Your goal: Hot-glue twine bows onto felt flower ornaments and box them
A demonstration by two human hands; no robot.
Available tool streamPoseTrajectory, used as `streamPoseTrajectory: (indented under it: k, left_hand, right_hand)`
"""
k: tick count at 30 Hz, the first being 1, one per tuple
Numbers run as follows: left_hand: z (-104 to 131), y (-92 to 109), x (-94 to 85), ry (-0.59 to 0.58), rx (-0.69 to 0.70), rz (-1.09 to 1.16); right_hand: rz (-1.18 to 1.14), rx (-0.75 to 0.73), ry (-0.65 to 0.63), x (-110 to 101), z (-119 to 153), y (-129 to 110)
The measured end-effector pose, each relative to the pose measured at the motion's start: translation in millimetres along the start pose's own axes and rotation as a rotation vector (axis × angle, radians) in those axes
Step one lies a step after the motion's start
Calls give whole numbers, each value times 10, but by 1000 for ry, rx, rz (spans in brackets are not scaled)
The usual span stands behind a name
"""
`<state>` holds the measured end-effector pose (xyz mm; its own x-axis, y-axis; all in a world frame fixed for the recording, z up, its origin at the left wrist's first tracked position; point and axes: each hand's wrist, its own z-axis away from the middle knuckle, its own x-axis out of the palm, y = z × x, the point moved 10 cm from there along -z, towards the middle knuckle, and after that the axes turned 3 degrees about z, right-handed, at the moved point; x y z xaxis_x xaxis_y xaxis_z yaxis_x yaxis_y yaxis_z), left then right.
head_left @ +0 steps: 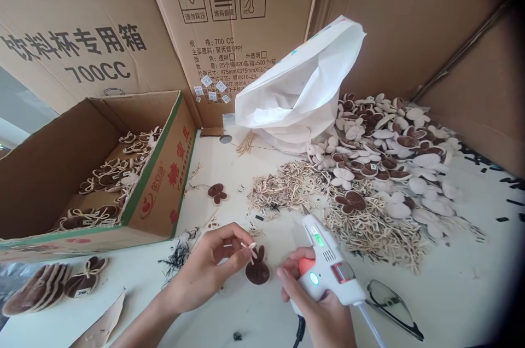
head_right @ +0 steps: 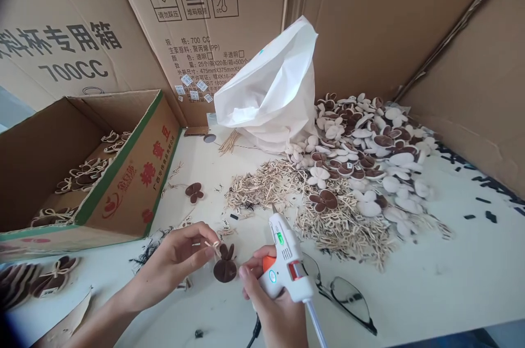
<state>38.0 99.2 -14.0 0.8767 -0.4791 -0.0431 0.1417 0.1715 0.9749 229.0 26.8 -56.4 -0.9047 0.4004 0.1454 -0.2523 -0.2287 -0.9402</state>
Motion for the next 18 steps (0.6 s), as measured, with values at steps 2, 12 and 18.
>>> streamPoseTrajectory:
  k: [2, 12, 18]
  left_hand:
    - [19, -20, -37, 33, 18, 5]
    - [90, -25, -139, 152, 38, -186]
    - [64, -11, -115, 138, 56, -215]
  right_hand:
    - [14, 5, -8, 8, 9, 6]
    - [129, -10, -53, 102, 40, -10]
    - [166, -77, -15, 131, 56, -26]
